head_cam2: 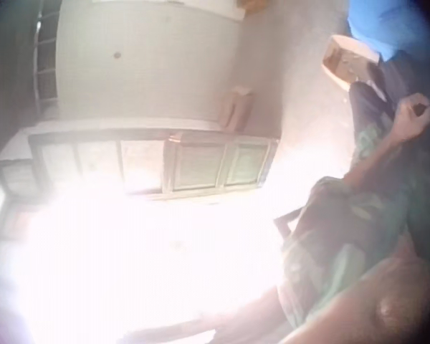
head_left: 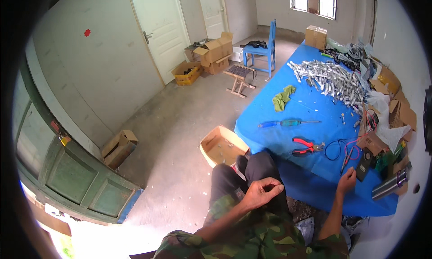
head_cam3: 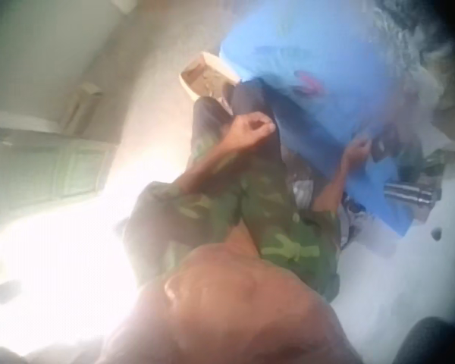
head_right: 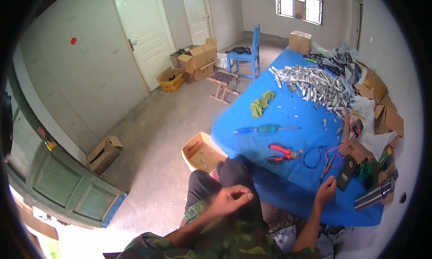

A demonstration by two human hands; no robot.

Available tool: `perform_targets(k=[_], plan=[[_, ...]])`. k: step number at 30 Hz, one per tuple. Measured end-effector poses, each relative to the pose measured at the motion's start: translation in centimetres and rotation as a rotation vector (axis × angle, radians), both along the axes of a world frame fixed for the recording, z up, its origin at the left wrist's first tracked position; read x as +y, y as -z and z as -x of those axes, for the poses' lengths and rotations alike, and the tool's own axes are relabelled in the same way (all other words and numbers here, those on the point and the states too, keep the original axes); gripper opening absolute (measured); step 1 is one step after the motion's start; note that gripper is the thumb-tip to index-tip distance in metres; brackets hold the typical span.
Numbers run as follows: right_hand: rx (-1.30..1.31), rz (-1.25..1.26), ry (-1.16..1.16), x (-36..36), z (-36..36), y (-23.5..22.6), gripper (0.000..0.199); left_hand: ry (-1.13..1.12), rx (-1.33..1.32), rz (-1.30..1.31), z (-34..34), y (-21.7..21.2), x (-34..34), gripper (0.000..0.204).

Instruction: The person disassembles small electronic components using a screwdriver and pliers, then uses a multimeter to test the circuits.

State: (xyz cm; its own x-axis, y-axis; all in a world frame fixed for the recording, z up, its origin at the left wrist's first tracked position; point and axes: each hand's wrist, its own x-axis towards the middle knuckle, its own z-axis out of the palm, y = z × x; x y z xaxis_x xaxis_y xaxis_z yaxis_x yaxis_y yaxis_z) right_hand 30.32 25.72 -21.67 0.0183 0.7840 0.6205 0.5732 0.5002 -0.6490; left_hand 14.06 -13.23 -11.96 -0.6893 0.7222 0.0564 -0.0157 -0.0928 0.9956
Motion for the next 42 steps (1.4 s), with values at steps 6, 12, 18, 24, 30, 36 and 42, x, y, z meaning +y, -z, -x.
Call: perform_targets(k=[6, 12, 18, 24, 30, 36, 42], plan=[[0.006, -0.029, 0.002, -0.7, -0.1, -0.8, 0.044, 0.014, -0.071, -0.013, 1.6, 2.1, -0.8, 0.029], [-0.072, 0.059, 0.055, 0.1, -0.3, -0.4, 0.054, -0.027, -0.100, 0.199, 3.6, 3.2, -2.8, 0.033], [-0.072, 0.078, 0.120, -1.2, 1.1, -1.3, 0.053, -0.085, -0.094, 0.556, 6.7, 5.8, -3.7, 0.030], [-0.041, 0.014, 0.133, -0.8, 1.5, -0.4, 0.049, -0.028, -0.163, 0.515, 7.4, 8.4, -4.5, 0.030], [-0.009, -0.022, 0.102, -1.1, 0.8, -0.9, 0.044, 0.192, -0.167, 0.685, 7.6, 4.7, -3.4, 0.030], [0.213, 0.010, -0.129, -2.0, 1.3, -7.0, 0.025, 0.229, -0.347, 0.503, 9.6, 11.7, -3.1, 0.025], [0.279, -0.330, -0.337, -10.8, 4.6, -29.6, 0.004, 0.261, -0.289, 0.441, 9.9, 15.1, -2.0, 0.021]])
